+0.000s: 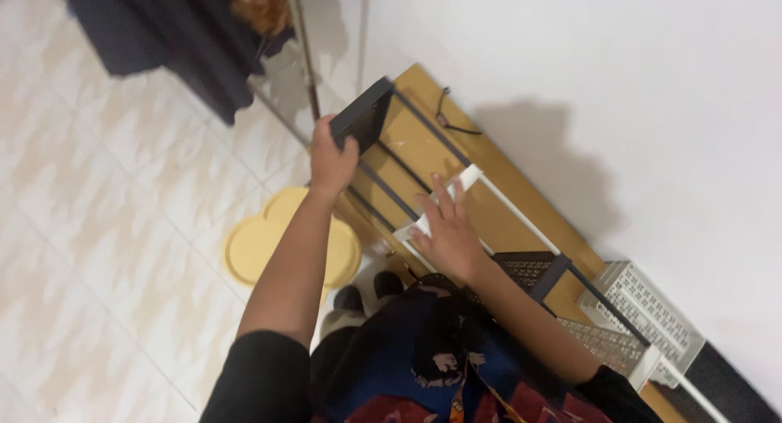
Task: The person assembles a small shelving unit by inserting white plastic rods into a frame and attaching perforated trays. They use a screwdriver to secure the trays to the frame, then stack additional trays on top.
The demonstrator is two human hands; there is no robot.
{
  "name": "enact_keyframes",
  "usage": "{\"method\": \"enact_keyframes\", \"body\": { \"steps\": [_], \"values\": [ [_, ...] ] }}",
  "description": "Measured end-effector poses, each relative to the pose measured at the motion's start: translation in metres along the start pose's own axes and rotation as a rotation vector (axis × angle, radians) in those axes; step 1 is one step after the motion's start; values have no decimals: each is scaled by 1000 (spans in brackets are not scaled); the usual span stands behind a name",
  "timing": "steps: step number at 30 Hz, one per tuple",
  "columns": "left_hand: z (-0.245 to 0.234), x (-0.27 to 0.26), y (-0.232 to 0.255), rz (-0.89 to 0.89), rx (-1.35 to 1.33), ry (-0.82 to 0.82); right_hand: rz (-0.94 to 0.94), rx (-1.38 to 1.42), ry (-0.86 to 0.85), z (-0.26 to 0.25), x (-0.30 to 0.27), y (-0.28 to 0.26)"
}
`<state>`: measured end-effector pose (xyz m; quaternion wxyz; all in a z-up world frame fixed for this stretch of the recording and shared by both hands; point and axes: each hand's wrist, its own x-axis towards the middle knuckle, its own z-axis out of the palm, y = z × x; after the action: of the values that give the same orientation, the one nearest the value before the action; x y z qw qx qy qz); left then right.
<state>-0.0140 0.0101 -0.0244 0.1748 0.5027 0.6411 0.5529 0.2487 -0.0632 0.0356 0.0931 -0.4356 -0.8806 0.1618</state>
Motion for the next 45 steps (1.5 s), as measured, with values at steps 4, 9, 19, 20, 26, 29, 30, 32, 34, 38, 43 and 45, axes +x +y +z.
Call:
{"method": "enact_keyframes", "body": {
  "steps": [4, 9, 19, 20, 26, 29, 30, 32, 34, 38, 43, 45],
  "values": [
    [0, 2, -7, -44, -5, -28, 22, -56, 87, 2, -36, -1],
    [-5, 5, -16, -86, -56, -108, 159, -361, -7, -2, -100, 8],
    [-10, 8, -28, -53, -118, -196, 572, -346, 97, 9, -223, 27],
    [-11, 8, -27, -55, -159, -204, 622, -354, 77, 11, -234, 30],
    [-16, 10, -11, -32, 14, -199, 810, -391, 222, 1, -311, 33],
    [-17, 10, -12, -83, 55, -222, 979, -374, 131, -13, -339, 40],
    [-17, 12, -14, -57, 69, -232, 1044, -379, 79, -17, -345, 42],
    [-18, 17, -18, -6, 97, -254, 1095, -143, 103, -23, -356, 44],
    [-19, 18, -18, -17, 147, -244, 1117, 13, 111, -26, -364, 45],
    [-13, 2, 11, 369, 431, -90, 1040, 115, 187, -23, -368, 51],
    [27, -94, 107, 545, 271, -124, 743, 315, 394, -14, -390, 64],
    [58, -165, 150, 615, 219, -268, 542, 403, 376, -20, -423, 77]
  ]
}}
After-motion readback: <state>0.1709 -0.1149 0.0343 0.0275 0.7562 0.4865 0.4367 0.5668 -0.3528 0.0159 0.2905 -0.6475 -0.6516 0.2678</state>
